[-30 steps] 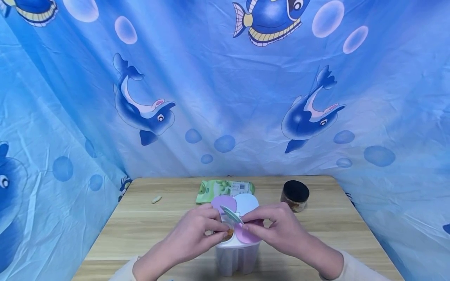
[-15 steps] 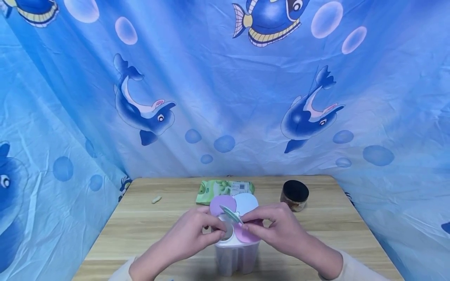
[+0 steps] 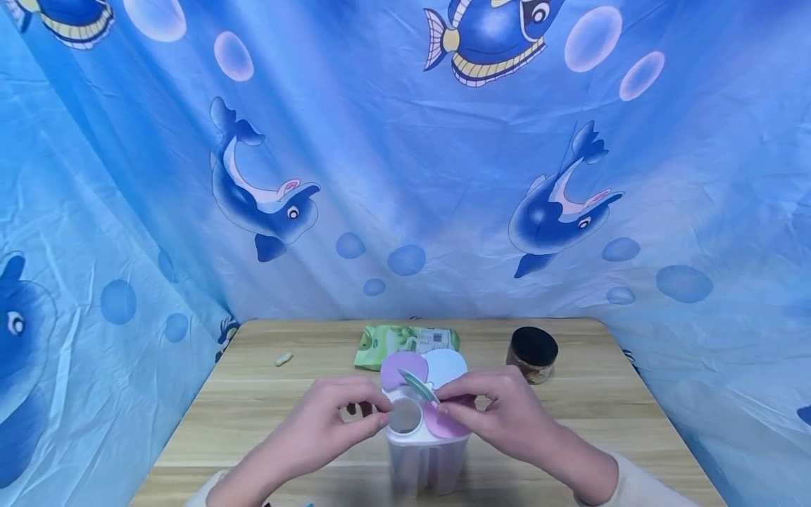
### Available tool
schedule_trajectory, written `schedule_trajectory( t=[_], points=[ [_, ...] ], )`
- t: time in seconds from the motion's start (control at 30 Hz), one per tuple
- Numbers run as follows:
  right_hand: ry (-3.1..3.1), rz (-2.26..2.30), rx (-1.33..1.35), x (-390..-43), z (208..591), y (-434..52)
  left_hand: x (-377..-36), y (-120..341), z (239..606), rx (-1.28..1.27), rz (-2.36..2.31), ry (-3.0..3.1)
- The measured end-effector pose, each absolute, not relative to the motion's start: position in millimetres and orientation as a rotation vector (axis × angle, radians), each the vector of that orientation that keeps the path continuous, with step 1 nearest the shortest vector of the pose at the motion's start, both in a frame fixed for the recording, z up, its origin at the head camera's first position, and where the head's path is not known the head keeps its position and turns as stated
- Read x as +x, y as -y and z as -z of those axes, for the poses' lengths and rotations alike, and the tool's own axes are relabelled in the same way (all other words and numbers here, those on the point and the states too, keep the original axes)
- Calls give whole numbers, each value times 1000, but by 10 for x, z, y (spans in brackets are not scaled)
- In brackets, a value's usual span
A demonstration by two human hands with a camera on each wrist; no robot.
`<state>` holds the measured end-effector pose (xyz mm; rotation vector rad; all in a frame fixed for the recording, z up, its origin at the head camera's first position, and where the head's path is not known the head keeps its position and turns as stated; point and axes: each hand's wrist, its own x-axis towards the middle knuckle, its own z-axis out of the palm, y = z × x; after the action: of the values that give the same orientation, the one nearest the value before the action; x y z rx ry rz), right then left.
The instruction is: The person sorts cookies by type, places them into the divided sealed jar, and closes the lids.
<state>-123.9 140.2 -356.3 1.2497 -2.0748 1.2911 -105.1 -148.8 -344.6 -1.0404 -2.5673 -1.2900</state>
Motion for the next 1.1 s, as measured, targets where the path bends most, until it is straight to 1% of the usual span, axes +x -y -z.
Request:
schedule_trajectory(
  t=[0.13, 0.4, 0.57, 0.8, 1.0, 1.1],
  points=[
    [2057, -1283, 1246, -1248, 3573, -1398, -1023, 1670, 3497, -950, 1283, 2614],
    [2078, -1292, 1195, -1247, 3590, -1378, -979, 2241, 3835, -747, 1296, 2856],
    [2064, -1277, 1203, -1254, 3588, -1378, -993, 2673, 4149, -724, 1472, 3007],
    [2093, -1278, 1182, -1257, 3580, -1383, -989, 3205, 4647, -743, 1921, 2941],
    [2070, -1283, 1199, -1267, 3591, -1380, -903, 3445, 4983, -663, 2078, 2895],
    [2062, -1287, 1201, -1270, 3592, -1383, -881, 3514, 5110, -709, 2141, 2870]
  ],
)
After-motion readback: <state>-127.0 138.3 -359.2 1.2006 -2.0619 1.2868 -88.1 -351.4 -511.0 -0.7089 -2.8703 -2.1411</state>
